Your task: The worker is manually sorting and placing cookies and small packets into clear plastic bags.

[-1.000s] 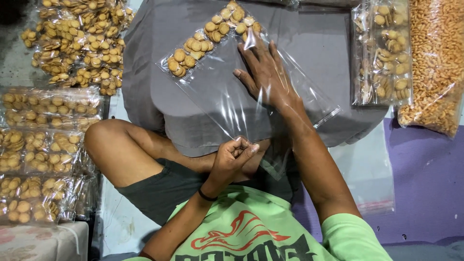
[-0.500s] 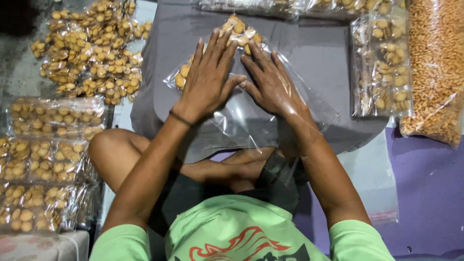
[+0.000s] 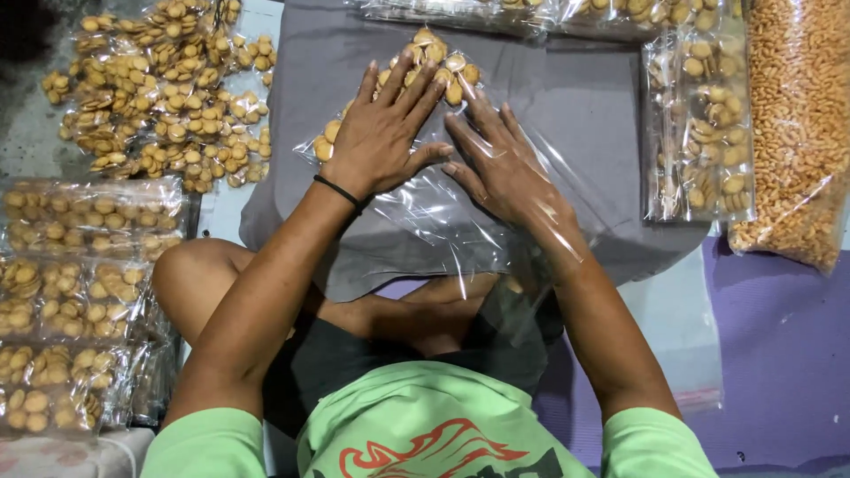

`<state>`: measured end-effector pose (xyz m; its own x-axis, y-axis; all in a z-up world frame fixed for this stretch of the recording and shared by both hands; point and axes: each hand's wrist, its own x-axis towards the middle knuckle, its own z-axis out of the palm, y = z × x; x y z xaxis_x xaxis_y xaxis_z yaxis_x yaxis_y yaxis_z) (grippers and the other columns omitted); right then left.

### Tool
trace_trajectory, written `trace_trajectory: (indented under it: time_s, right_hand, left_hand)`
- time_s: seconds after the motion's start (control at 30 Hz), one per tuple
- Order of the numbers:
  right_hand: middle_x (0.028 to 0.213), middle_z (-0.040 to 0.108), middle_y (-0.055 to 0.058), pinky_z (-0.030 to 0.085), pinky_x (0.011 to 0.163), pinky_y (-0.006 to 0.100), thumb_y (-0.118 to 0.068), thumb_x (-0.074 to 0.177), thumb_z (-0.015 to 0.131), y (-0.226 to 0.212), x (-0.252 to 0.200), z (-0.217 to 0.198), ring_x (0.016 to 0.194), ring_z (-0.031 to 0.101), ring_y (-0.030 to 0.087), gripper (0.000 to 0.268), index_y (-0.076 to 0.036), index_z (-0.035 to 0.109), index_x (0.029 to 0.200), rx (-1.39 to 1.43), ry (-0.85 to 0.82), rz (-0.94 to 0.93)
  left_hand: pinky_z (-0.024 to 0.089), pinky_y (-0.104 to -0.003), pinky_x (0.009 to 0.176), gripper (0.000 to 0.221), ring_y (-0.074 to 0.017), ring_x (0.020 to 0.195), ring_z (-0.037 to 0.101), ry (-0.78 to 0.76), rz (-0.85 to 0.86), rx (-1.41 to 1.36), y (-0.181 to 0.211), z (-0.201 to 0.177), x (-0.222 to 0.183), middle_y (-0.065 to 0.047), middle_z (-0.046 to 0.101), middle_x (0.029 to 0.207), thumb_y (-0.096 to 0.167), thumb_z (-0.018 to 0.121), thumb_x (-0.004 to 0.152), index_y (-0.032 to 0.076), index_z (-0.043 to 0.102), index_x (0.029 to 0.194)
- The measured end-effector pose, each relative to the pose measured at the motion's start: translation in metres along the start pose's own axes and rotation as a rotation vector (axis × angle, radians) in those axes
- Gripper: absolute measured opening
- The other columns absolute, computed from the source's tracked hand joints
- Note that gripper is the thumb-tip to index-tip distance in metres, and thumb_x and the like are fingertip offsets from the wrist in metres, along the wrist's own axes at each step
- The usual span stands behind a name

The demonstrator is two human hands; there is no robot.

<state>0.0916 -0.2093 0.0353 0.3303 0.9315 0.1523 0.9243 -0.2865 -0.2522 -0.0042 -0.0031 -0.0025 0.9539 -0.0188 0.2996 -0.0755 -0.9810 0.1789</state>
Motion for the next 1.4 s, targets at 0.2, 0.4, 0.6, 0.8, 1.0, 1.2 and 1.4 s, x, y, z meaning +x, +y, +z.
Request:
trace_trajectory:
  time_s: [0.2, 0.4, 0.6, 0.8, 1.0, 1.2, 1.4]
  right_hand:
    - [0.163, 0.035, 0.022, 0.019, 0.123, 0.054, -0.041, 0.105, 0.050, -0.001, -0.001, -0.007, 0.152, 0.028, 0.037, 0.063, 0.000, 0.046, 0.152, -0.050, -0.043, 0.050]
    - [0.166, 0.027, 0.021, 0.012, 0.125, 0.051, -0.048, 0.108, 0.038, 0.003, 0.002, -0.002, 0.155, 0.016, 0.034, 0.069, 0.000, 0.034, 0.158, -0.122, -0.092, 0.081]
    - [0.169, 0.023, 0.013, 0.015, 0.127, 0.053, -0.052, 0.104, 0.044, -0.018, -0.049, -0.022, 0.157, 0.017, 0.032, 0.070, -0.006, 0.038, 0.158, -0.005, -0.046, 0.110]
    - [0.166, 0.035, 0.012, 0.025, 0.128, 0.050, -0.034, 0.099, 0.058, -0.032, -0.149, -0.056, 0.155, 0.031, 0.031, 0.061, -0.013, 0.044, 0.154, 0.050, -0.022, 0.127]
    - [0.143, 0.064, 0.013, 0.047, 0.029, 0.030, -0.019, 0.090, 0.067, -0.046, -0.188, -0.113, 0.031, 0.041, 0.014, 0.044, -0.010, 0.065, 0.133, 0.035, -0.074, 0.648]
    - [0.121, 0.074, 0.025, 0.055, 0.086, 0.038, 0.009, 0.096, 0.076, -0.076, -0.155, -0.138, 0.097, 0.070, 0.031, 0.035, 0.015, 0.072, 0.131, -0.171, 0.269, 0.432]
    - [0.119, 0.072, 0.031, 0.056, 0.087, 0.040, 0.016, 0.089, 0.076, -0.126, -0.034, -0.108, 0.099, 0.072, 0.036, 0.032, 0.019, 0.068, 0.120, 0.093, 0.249, 0.040]
  left_hand:
    - [0.006, -0.059, 0.124, 0.086, -0.0308, 0.155, 0.008, 0.008, 0.005, -0.010, 0.002, -0.001, -0.001, -0.011, 0.025, 0.170, 0.070, 0.029, 0.104, 0.008, 0.029, 0.164]
    - [0.006, -0.059, 0.123, 0.087, -0.0315, 0.156, 0.008, 0.017, -0.007, 0.011, 0.003, -0.001, 0.000, -0.011, 0.027, 0.169, 0.070, 0.027, 0.104, 0.005, 0.033, 0.162]
    - [0.007, -0.062, 0.122, 0.090, -0.0313, 0.155, 0.008, 0.016, -0.037, -0.019, 0.002, 0.001, 0.001, -0.010, 0.027, 0.169, 0.077, 0.025, 0.101, 0.011, 0.032, 0.162]
    - [0.005, -0.061, 0.122, 0.089, -0.0300, 0.155, 0.006, -0.027, -0.059, -0.029, -0.002, 0.003, 0.007, -0.007, 0.025, 0.169, 0.077, 0.020, 0.100, 0.015, 0.031, 0.162]
    - [0.008, -0.072, 0.117, 0.079, -0.0322, 0.152, 0.009, -0.031, -0.082, -0.252, -0.010, -0.022, 0.006, -0.012, 0.029, 0.166, 0.064, 0.051, 0.099, 0.013, 0.039, 0.158]
    - [0.020, -0.068, 0.118, 0.067, -0.0344, 0.151, 0.030, 0.215, -0.145, -0.316, -0.043, -0.055, -0.056, -0.010, 0.038, 0.163, 0.052, 0.065, 0.101, 0.011, 0.050, 0.153]
    - [0.053, -0.034, 0.094, 0.024, -0.0244, 0.110, 0.065, 0.939, -0.591, -0.526, -0.099, -0.007, -0.152, -0.008, 0.065, 0.124, 0.009, 0.069, 0.099, 0.003, 0.065, 0.121]
